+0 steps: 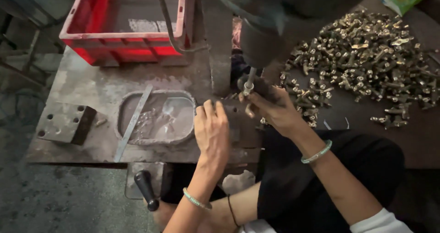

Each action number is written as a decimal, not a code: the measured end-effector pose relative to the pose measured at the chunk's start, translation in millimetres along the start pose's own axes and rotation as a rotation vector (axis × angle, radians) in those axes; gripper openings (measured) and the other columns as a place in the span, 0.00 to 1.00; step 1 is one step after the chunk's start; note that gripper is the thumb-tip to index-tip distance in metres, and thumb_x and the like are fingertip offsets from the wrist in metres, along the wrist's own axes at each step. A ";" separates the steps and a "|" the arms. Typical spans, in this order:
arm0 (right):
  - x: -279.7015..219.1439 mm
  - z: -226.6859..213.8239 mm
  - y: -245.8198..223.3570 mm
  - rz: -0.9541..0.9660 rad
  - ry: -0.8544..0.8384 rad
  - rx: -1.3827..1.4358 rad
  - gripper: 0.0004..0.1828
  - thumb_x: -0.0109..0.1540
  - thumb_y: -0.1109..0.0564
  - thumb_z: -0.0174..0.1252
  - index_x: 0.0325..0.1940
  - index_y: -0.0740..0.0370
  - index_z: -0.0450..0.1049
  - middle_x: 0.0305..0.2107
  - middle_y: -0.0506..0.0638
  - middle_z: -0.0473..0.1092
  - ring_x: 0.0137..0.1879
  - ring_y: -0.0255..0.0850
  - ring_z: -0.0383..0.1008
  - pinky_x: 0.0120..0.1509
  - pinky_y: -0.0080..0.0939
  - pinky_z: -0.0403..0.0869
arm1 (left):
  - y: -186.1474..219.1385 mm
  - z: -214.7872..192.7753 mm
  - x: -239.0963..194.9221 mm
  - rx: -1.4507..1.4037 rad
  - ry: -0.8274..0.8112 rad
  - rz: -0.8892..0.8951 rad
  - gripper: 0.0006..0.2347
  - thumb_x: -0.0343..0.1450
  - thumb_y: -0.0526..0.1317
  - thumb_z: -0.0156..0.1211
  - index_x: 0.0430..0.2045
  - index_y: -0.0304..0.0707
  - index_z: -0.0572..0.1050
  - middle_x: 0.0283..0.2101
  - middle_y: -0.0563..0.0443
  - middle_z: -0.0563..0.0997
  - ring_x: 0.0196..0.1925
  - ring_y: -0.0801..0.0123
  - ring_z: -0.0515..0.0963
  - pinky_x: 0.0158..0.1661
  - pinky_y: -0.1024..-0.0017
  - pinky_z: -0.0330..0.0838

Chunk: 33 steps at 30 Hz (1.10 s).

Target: The person holds small brass fittings one at a time against a rotating grinding and polishing machine, moving each piece to shape and smooth its surfaces, occasionally dipping pieces in a water tray and placing finished pieces on the workbench beside a large pile of similar parts.

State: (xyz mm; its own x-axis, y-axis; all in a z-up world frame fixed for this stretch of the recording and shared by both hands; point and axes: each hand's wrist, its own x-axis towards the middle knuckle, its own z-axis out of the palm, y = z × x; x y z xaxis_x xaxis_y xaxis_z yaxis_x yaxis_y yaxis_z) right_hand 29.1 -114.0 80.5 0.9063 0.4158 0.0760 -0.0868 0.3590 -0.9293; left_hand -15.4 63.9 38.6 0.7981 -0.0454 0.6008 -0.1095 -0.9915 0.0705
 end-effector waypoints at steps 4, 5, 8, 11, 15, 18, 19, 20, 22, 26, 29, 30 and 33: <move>0.5 0.1 3.1 -0.038 0.010 0.021 0.18 0.69 0.62 0.56 0.64 0.67 0.71 0.46 0.52 0.75 0.47 0.35 0.74 0.42 0.38 0.72 | -1.4 3.1 -3.1 0.090 -0.135 0.007 0.07 0.65 0.36 0.58 0.35 0.40 0.78 0.37 0.51 0.76 0.45 0.60 0.75 0.41 0.67 0.71; 0.5 -0.2 3.9 -0.045 0.018 0.023 0.18 0.69 0.62 0.56 0.64 0.67 0.71 0.46 0.52 0.75 0.47 0.35 0.74 0.42 0.38 0.72 | -1.0 2.6 -1.6 0.088 -0.134 0.018 0.07 0.65 0.36 0.58 0.35 0.40 0.78 0.37 0.51 0.76 0.45 0.60 0.75 0.41 0.67 0.71; -1.1 1.2 3.1 -0.045 0.040 -0.036 0.13 0.71 0.61 0.56 0.59 0.69 0.73 0.45 0.53 0.76 0.44 0.37 0.74 0.43 0.40 0.74 | 1.4 3.7 0.5 0.016 -0.169 0.060 0.05 0.64 0.37 0.58 0.30 0.41 0.77 0.36 0.50 0.76 0.45 0.60 0.75 0.41 0.66 0.70; -1.4 6.6 1.0 -0.027 0.043 0.008 0.15 0.68 0.60 0.56 0.59 0.64 0.73 0.44 0.50 0.75 0.44 0.35 0.74 0.43 0.38 0.74 | 0.1 4.2 2.1 -0.049 -0.147 0.090 0.07 0.63 0.36 0.58 0.32 0.40 0.78 0.37 0.51 0.77 0.46 0.59 0.75 0.41 0.65 0.69; -3.9 7.3 1.8 -0.059 0.038 -0.065 0.11 0.70 0.60 0.56 0.55 0.67 0.74 0.43 0.50 0.75 0.41 0.34 0.73 0.43 0.37 0.73 | -3.6 -13.2 14.3 -0.162 -0.268 0.092 0.13 0.56 0.38 0.65 0.32 0.38 0.78 0.38 0.49 0.76 0.47 0.56 0.74 0.42 0.62 0.69; -4.6 8.0 5.5 -0.092 0.034 -0.144 0.10 0.71 0.60 0.56 0.54 0.68 0.75 0.41 0.49 0.75 0.38 0.34 0.72 0.43 0.36 0.72 | -5.6 -16.6 12.2 -0.233 -0.301 0.100 0.18 0.52 0.38 0.68 0.35 0.36 0.78 0.39 0.47 0.76 0.47 0.53 0.74 0.43 0.61 0.70; -4.4 7.0 6.9 -0.106 0.044 -0.201 0.10 0.72 0.60 0.56 0.53 0.69 0.76 0.40 0.49 0.75 0.37 0.34 0.72 0.43 0.35 0.71 | -5.6 -15.1 10.5 -0.234 -0.266 0.108 0.18 0.54 0.37 0.69 0.37 0.36 0.78 0.40 0.47 0.76 0.49 0.53 0.73 0.43 0.61 0.70; -4.8 7.4 7.2 -0.121 0.067 -0.212 0.10 0.72 0.60 0.56 0.53 0.69 0.76 0.40 0.49 0.75 0.37 0.34 0.72 0.43 0.35 0.71 | -2.3 -16.2 11.4 -0.250 -0.259 0.132 0.18 0.54 0.37 0.69 0.37 0.36 0.78 0.40 0.47 0.76 0.49 0.53 0.73 0.43 0.61 0.70; -3.6 9.9 8.3 -0.086 0.013 -0.141 0.09 0.71 0.61 0.58 0.53 0.70 0.76 0.41 0.48 0.76 0.37 0.33 0.71 0.44 0.36 0.72 | 1.7 -19.9 12.8 -0.263 -0.265 0.052 0.22 0.47 0.38 0.67 0.35 0.33 0.78 0.40 0.45 0.76 0.47 0.51 0.74 0.43 0.58 0.71; -3.7 13.6 6.4 -0.073 0.015 -0.079 0.12 0.71 0.61 0.57 0.58 0.68 0.74 0.40 0.44 0.73 0.39 0.30 0.70 0.46 0.35 0.72 | 6.6 -18.9 13.7 -0.225 -0.258 0.042 0.14 0.56 0.37 0.66 0.34 0.35 0.78 0.39 0.47 0.77 0.46 0.54 0.75 0.43 0.60 0.72; -2.3 12.5 9.2 -0.071 -0.022 -0.028 0.12 0.71 0.60 0.56 0.57 0.68 0.73 0.41 0.44 0.74 0.39 0.30 0.70 0.47 0.35 0.72 | 7.3 -18.6 14.4 -0.244 -0.252 0.004 0.08 0.64 0.40 0.64 0.31 0.37 0.78 0.35 0.47 0.76 0.42 0.54 0.76 0.39 0.60 0.72; -2.7 13.2 7.6 -0.062 -0.026 -0.031 0.13 0.71 0.60 0.56 0.58 0.68 0.73 0.42 0.44 0.74 0.40 0.30 0.70 0.48 0.35 0.72 | 7.5 -18.1 14.4 -0.244 -0.228 0.003 0.08 0.63 0.40 0.64 0.32 0.37 0.78 0.34 0.48 0.76 0.40 0.54 0.76 0.38 0.60 0.72; -4.2 13.9 7.2 -0.052 -0.037 -0.031 0.13 0.71 0.60 0.56 0.58 0.68 0.73 0.42 0.44 0.73 0.41 0.30 0.71 0.49 0.34 0.72 | 7.5 -18.1 13.6 -0.241 -0.204 0.006 0.09 0.63 0.39 0.63 0.32 0.36 0.79 0.34 0.47 0.77 0.39 0.53 0.76 0.37 0.60 0.72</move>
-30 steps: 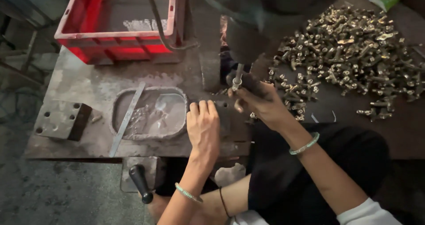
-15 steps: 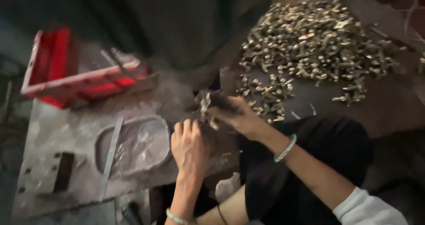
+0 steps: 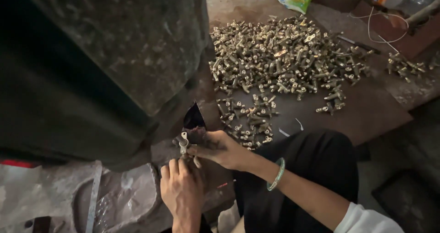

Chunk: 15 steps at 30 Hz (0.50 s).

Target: The person holds small brass fittings one at a time against a rotating grinding and polishing machine, moving each piece to shape and smooth its surfaces, occasionally dipping pieces in a water tray and placing finished pieces on the workbench beside a large pile of similar parts.

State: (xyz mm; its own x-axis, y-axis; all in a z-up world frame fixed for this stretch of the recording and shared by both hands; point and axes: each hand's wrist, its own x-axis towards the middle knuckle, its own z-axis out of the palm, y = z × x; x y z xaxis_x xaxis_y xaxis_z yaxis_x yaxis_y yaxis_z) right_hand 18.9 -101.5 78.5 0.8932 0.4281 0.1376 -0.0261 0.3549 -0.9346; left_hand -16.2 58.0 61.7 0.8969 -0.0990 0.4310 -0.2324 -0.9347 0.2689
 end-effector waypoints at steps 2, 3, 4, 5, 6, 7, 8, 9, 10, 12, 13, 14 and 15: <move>-1.0 -0.2 1.5 -0.001 -0.007 0.003 0.12 0.71 0.60 0.56 0.58 0.68 0.73 0.43 0.44 0.73 0.41 0.31 0.71 0.49 0.34 0.72 | 0.3 -0.9 -0.6 0.003 0.000 0.004 0.09 0.63 0.39 0.62 0.31 0.36 0.79 0.34 0.47 0.77 0.39 0.54 0.76 0.37 0.60 0.72; -1.0 -0.6 2.2 0.007 0.003 -0.003 0.12 0.72 0.60 0.56 0.58 0.69 0.73 0.42 0.45 0.73 0.42 0.31 0.71 0.49 0.35 0.72 | 0.6 -1.6 -0.3 0.001 0.004 -0.001 0.08 0.65 0.40 0.62 0.32 0.36 0.79 0.34 0.48 0.77 0.39 0.54 0.76 0.37 0.61 0.72; -1.0 -0.8 2.6 0.014 0.013 -0.010 0.12 0.72 0.60 0.57 0.58 0.70 0.73 0.42 0.46 0.73 0.42 0.32 0.71 0.49 0.35 0.72 | 1.0 -2.5 0.1 -0.002 0.009 -0.006 0.08 0.66 0.40 0.62 0.33 0.36 0.79 0.34 0.48 0.77 0.38 0.54 0.76 0.37 0.61 0.72; -0.4 -0.5 1.0 0.011 0.014 -0.012 0.12 0.72 0.60 0.57 0.58 0.70 0.73 0.42 0.46 0.73 0.42 0.32 0.71 0.49 0.35 0.72 | 1.0 -2.7 0.5 -0.003 0.012 -0.004 0.08 0.66 0.40 0.62 0.33 0.36 0.79 0.34 0.48 0.77 0.38 0.54 0.76 0.37 0.61 0.72; 0.3 -0.1 -0.6 -0.009 -0.001 -0.013 0.13 0.72 0.60 0.57 0.59 0.69 0.73 0.43 0.46 0.74 0.43 0.32 0.71 0.49 0.36 0.73 | 0.9 -2.9 0.9 -0.017 0.033 0.009 0.09 0.66 0.40 0.62 0.34 0.36 0.79 0.34 0.48 0.77 0.38 0.54 0.76 0.37 0.61 0.72; 0.9 0.2 -2.1 -0.028 -0.016 -0.014 0.14 0.71 0.59 0.57 0.59 0.69 0.73 0.45 0.46 0.74 0.43 0.32 0.72 0.49 0.36 0.74 | 1.1 -2.9 0.9 -0.031 0.054 0.020 0.09 0.66 0.40 0.62 0.35 0.35 0.79 0.34 0.48 0.77 0.38 0.54 0.76 0.37 0.61 0.72; 0.9 0.0 -2.4 -0.029 -0.016 -0.017 0.14 0.71 0.59 0.57 0.59 0.69 0.73 0.45 0.46 0.74 0.43 0.32 0.72 0.49 0.36 0.74 | 0.9 -2.3 1.3 -0.033 0.056 0.020 0.09 0.66 0.40 0.62 0.35 0.35 0.79 0.34 0.48 0.77 0.38 0.54 0.76 0.37 0.61 0.72; 0.6 0.0 -2.2 -0.018 -0.009 -0.027 0.15 0.71 0.59 0.57 0.60 0.69 0.73 0.45 0.46 0.75 0.42 0.32 0.72 0.49 0.36 0.74 | 0.8 -1.7 0.9 -0.038 0.052 0.013 0.09 0.65 0.40 0.62 0.34 0.36 0.79 0.34 0.48 0.77 0.38 0.54 0.76 0.37 0.62 0.72; 0.3 0.0 -1.9 -0.006 -0.001 -0.037 0.16 0.70 0.59 0.57 0.61 0.68 0.73 0.45 0.47 0.75 0.42 0.32 0.71 0.49 0.35 0.74 | 0.6 -1.0 0.5 -0.043 0.048 0.005 0.09 0.65 0.40 0.62 0.33 0.36 0.79 0.35 0.49 0.77 0.38 0.55 0.76 0.37 0.62 0.73; 1.1 -2.6 2.4 0.003 0.002 -0.025 0.16 0.70 0.59 0.57 0.61 0.68 0.73 0.45 0.46 0.75 0.43 0.31 0.72 0.50 0.36 0.74 | -0.9 2.1 0.6 -0.014 0.033 -0.011 0.08 0.65 0.40 0.62 0.32 0.37 0.79 0.34 0.49 0.77 0.38 0.55 0.77 0.36 0.62 0.73; 0.9 -3.9 4.5 0.014 0.007 -0.013 0.17 0.70 0.59 0.58 0.61 0.68 0.73 0.46 0.46 0.75 0.44 0.31 0.72 0.51 0.36 0.74 | -1.1 3.5 0.0 0.015 0.015 -0.026 0.07 0.66 0.40 0.62 0.31 0.37 0.79 0.34 0.49 0.77 0.39 0.56 0.77 0.36 0.62 0.73; 1.1 -6.4 6.9 0.016 0.005 -0.013 0.17 0.70 0.59 0.58 0.61 0.68 0.73 0.46 0.46 0.75 0.44 0.31 0.72 0.51 0.36 0.74 | -1.3 3.7 1.0 0.015 0.015 -0.030 0.07 0.66 0.40 0.62 0.31 0.37 0.79 0.34 0.49 0.77 0.39 0.56 0.77 0.36 0.62 0.73; 0.7 -8.5 10.1 0.007 0.014 -0.048 0.16 0.70 0.59 0.58 0.61 0.68 0.73 0.46 0.46 0.75 0.46 0.30 0.72 0.51 0.36 0.74 | -1.5 3.9 0.5 0.007 0.018 -0.025 0.07 0.66 0.40 0.62 0.31 0.37 0.79 0.34 0.49 0.77 0.38 0.56 0.77 0.36 0.62 0.73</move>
State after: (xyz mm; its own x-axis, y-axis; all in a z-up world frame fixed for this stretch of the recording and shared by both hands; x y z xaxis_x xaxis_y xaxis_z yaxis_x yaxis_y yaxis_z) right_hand 23.1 -104.7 66.4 0.8991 0.4189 0.1268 -0.0112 0.3115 -0.9502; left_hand -13.8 58.0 58.2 0.8954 -0.0695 0.4398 -0.2075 -0.9391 0.2740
